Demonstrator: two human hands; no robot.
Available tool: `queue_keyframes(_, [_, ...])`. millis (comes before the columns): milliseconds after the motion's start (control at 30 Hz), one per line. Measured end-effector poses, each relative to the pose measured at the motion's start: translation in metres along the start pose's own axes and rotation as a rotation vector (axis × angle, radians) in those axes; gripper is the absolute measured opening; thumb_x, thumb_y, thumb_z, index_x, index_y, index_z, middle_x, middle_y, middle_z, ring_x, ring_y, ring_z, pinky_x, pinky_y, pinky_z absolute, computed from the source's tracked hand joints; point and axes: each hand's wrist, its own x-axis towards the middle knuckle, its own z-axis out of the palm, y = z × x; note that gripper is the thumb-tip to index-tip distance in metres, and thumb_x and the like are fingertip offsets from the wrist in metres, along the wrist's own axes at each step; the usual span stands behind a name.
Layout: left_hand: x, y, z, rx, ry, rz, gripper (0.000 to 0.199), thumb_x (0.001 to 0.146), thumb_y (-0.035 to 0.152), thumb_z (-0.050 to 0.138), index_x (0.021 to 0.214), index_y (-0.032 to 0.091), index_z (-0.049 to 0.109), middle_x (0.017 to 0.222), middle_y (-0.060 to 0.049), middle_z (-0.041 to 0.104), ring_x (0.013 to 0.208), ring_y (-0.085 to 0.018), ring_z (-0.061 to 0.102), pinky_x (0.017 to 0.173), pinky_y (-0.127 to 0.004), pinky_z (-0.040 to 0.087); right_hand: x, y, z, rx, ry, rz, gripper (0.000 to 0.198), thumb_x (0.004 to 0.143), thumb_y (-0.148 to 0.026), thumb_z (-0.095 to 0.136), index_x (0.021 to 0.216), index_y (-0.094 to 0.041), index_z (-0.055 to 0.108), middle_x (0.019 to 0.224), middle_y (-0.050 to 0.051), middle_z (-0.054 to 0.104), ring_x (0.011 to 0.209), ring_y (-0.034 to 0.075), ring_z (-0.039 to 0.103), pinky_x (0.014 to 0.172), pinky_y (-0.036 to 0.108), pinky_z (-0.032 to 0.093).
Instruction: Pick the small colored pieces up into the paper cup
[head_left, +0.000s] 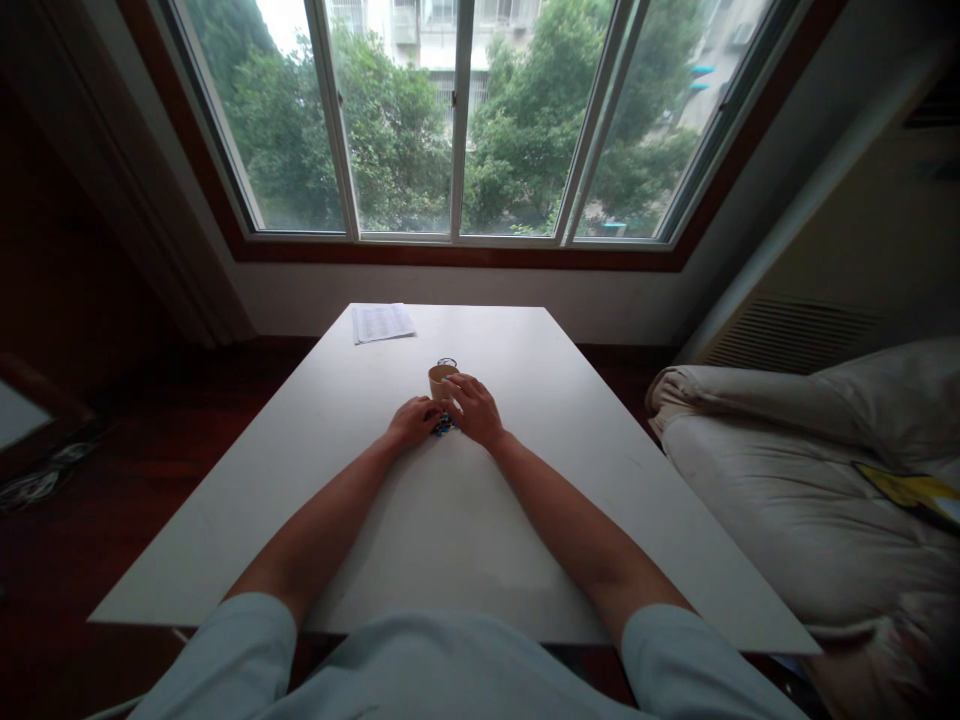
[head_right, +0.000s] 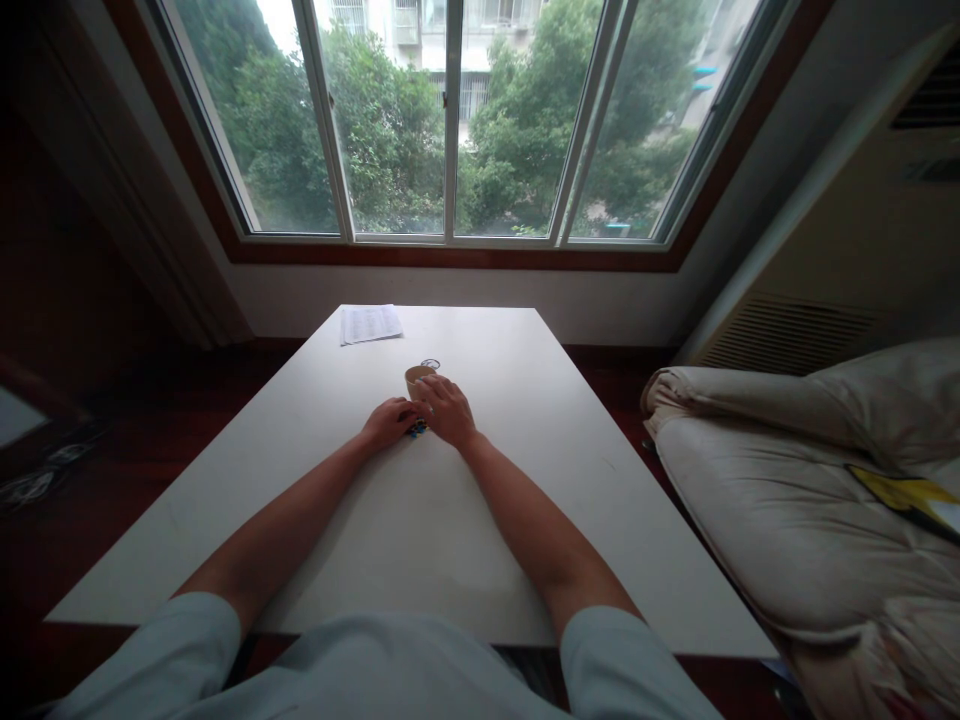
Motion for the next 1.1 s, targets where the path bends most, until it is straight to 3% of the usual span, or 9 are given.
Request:
queue_keyframes(233, [0.000, -0.002, 0.000, 0.001, -0.007, -0.002, 0.021, 0.092, 0.034, 0.057, 0.100, 0.024, 0.074, 0.086, -0.004, 0.066, 0.083, -0.018, 0.059, 0.079, -0.030, 0.046, 0.001, 0.004, 0.003, -0.041, -0.055, 0.004, 0.040, 0.099, -0.037, 0.054, 0.136, -0.023, 0.061, 0.139, 0.011, 0.059, 0.138, 0.029, 0.044, 0.115, 0.050, 0.039])
queue_keyframes(467, [-0.001, -0.003, 0.000, -0.004, -0.003, -0.006, 0.022, 0.092, 0.035, 0.056, 0.098, 0.024, 0.073, 0.088, -0.004, 0.067, 0.084, -0.018, 0.059, 0.079, -0.029, 0.046, -0.002, 0.006, 0.004, 0.004, 0.002, -0.014, 0.041, 0.099, -0.038, 0.054, 0.137, -0.024, 0.059, 0.143, 0.010, 0.054, 0.138, 0.028, 0.041, 0.116, 0.049, 0.038])
queue_keyframes(667, [-0.001, 0.000, -0.003, -0.035, -0.007, -0.009, 0.021, 0.091, 0.034, 0.057, 0.096, 0.023, 0.074, 0.093, -0.005, 0.069, 0.089, -0.019, 0.060, 0.081, -0.030, 0.047, -0.004, 0.015, 0.004, -0.005, 0.156, 0.189, 0.041, 0.101, -0.034, 0.046, 0.139, -0.023, 0.054, 0.137, 0.013, 0.054, 0.130, 0.028, 0.046, 0.112, 0.047, 0.039])
queue_keyframes(767, [-0.001, 0.001, -0.004, -0.051, -0.011, -0.001, 0.021, 0.091, 0.033, 0.057, 0.097, 0.023, 0.075, 0.094, -0.006, 0.069, 0.090, -0.020, 0.061, 0.081, -0.031, 0.047, -0.007, 0.028, 0.006, -0.055, 0.189, 0.338, 0.036, 0.100, -0.031, 0.046, 0.131, -0.019, 0.060, 0.127, 0.015, 0.056, 0.122, 0.029, 0.048, 0.108, 0.046, 0.040])
queue_keyframes(933, [0.000, 0.001, -0.003, -0.052, -0.021, -0.013, 0.020, 0.091, 0.032, 0.058, 0.097, 0.024, 0.075, 0.094, -0.006, 0.070, 0.090, -0.020, 0.061, 0.081, -0.030, 0.047, -0.014, 0.047, 0.014, -0.213, 0.067, 0.547, 0.025, 0.092, -0.030, 0.057, 0.111, -0.019, 0.069, 0.110, 0.014, 0.060, 0.108, 0.029, 0.050, 0.096, 0.041, 0.042])
queue_keyframes(1100, [0.000, 0.001, -0.003, -0.033, -0.013, -0.003, 0.020, 0.092, 0.032, 0.057, 0.097, 0.024, 0.075, 0.094, -0.005, 0.070, 0.091, -0.020, 0.061, 0.080, -0.030, 0.047, -0.016, 0.049, 0.020, -0.299, -0.078, 0.620, 0.020, 0.090, -0.032, 0.063, 0.105, -0.021, 0.069, 0.105, 0.014, 0.061, 0.105, 0.029, 0.052, 0.091, 0.040, 0.040])
